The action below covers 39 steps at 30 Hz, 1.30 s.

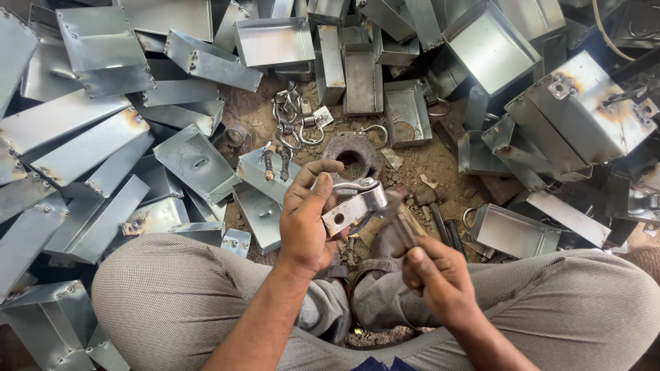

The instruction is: The person assembles metal hardware by fitting brackets and shackles together and tightening fasteners using a wrench and by hand.

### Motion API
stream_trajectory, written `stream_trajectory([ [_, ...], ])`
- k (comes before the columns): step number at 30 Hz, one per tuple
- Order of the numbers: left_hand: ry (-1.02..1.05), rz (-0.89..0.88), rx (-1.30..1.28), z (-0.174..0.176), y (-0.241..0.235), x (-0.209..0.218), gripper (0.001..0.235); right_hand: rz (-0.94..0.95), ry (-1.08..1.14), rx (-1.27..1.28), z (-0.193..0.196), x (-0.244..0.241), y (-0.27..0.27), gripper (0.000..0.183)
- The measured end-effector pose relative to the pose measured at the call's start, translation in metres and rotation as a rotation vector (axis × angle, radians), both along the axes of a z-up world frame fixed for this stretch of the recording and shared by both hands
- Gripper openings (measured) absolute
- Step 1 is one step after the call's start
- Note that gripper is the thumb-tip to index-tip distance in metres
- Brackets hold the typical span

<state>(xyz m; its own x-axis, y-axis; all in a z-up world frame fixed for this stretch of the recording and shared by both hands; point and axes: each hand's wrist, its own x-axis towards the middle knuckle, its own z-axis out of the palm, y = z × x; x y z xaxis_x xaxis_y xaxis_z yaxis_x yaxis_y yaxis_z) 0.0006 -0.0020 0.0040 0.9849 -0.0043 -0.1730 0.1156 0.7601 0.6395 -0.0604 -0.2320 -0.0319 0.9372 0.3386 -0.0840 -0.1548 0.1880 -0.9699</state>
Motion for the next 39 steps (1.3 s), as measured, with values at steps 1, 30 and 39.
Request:
stream_trajectory([
  [1, 0.005, -0.007, 0.013, 0.001, 0.001, -0.001, 0.021, 0.0, -0.001, 0.0, 0.001, -0.001, 0.0, 0.032],
  [30, 0.176, 0.233, 1.615, -0.16, 0.139, 0.189, 0.038, -0.481, 0.603, 0.292, 0.017, 0.024, -0.022, 0.022],
  [39, 0.023, -0.188, 1.752, -0.096, 0.087, 0.174, 0.044, -0.418, 0.669, 0.237, 0.011, 0.02, -0.012, 0.025],
])
